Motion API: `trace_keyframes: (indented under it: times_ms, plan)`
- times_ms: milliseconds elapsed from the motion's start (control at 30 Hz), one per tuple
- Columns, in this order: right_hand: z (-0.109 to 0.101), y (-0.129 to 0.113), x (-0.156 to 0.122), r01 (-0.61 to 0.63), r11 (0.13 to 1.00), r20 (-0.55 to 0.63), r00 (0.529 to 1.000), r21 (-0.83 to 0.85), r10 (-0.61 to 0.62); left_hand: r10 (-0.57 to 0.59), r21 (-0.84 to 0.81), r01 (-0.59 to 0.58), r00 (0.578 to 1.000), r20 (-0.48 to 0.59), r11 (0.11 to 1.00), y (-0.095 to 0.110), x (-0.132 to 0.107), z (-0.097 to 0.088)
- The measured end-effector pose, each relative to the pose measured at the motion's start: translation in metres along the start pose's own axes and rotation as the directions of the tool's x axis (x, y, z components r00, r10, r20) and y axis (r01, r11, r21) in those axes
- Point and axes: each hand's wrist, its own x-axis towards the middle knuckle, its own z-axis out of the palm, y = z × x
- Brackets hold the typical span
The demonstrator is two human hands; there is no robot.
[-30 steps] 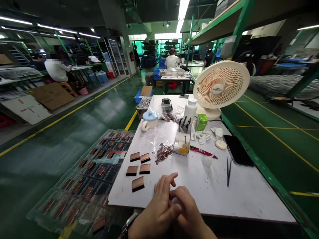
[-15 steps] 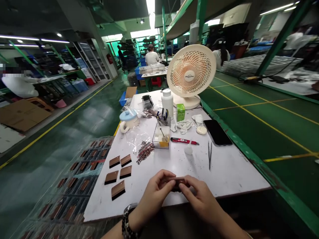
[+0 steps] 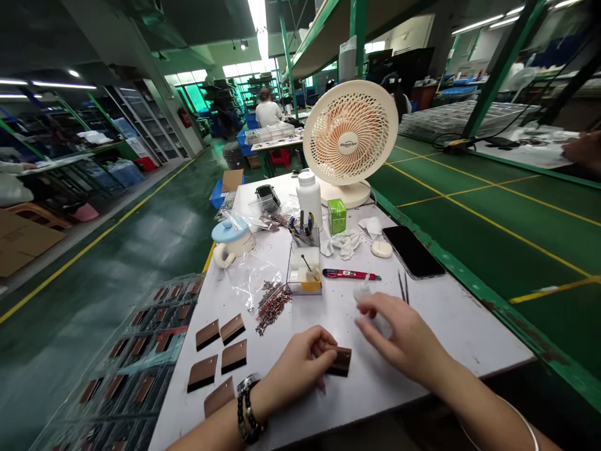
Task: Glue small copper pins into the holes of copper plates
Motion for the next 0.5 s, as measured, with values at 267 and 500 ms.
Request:
trace_keyframes:
  times_ms: [267,500]
  plan:
    - [0.037,-0.029,0.036,0.195,0.960,0.305,0.944,-0.201,-0.128,0.098,0.465,-0.032,0.988,-0.118,0.885,-0.008,-0.013,-0.020]
    - [0.058,-0.045,0.068,0.208,0.924,0.409,0.910,-0.320,-0.063,0.090,0.659,0.022,0.987,-0.136,0.752,-0.019,-0.026,-0.035]
